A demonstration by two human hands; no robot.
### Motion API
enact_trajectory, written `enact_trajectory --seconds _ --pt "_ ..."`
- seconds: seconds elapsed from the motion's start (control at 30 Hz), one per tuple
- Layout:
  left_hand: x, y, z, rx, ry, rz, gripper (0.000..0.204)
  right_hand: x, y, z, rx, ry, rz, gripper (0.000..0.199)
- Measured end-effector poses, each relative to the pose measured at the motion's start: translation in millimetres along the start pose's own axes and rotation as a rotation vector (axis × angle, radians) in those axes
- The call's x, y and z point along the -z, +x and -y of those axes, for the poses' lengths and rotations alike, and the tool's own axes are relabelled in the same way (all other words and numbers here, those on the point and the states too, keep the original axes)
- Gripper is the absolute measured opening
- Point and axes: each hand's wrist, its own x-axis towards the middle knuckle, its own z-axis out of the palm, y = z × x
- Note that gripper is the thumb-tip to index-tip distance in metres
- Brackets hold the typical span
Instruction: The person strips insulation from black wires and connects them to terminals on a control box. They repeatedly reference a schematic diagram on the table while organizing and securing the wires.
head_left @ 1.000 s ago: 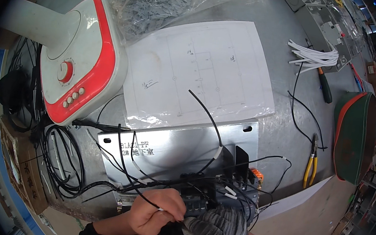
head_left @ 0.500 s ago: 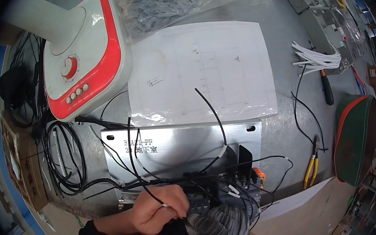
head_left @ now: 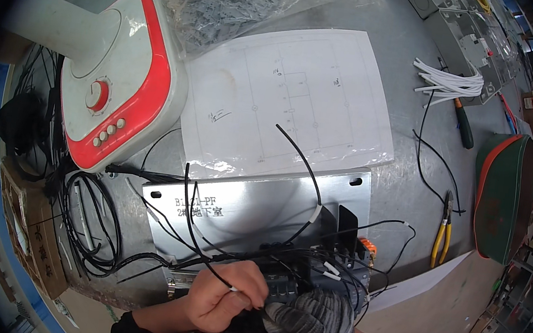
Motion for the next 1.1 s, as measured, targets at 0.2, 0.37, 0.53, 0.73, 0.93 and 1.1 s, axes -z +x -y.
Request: enact_trajectory --seconds 0.2,0.37,0.53,0.73,0.93,1.1 --pt "0 0 -1 0.029 0.002 0.002 0.017 1 0 2 -0.006 -0.004 0.013 0.029" --pt "0 1 -2 0.028 0.001 -0.01 0.017 -1 0 0 -0.032 0.008 0.026 0.028" --pt "2 -1 1 0.033 -0.041 -0.007 0.014 -7 1 -5 0.021 0.072 -0.096 0.03" --pt "2 -1 2 0.031 -0.03 -0.001 0.013 2 -2 -1 0.013 -0.066 0.065 0.035" --pt "2 -1 2 0.018 -0.024 -0.004 0.015 -1 2 -5 0.094 -0.015 -0.078 0.035" --pt "0 2 -2 0.043 0.023 -0.003 0.019 7 6 3 0.028 -0.031 -0.037 0.033"
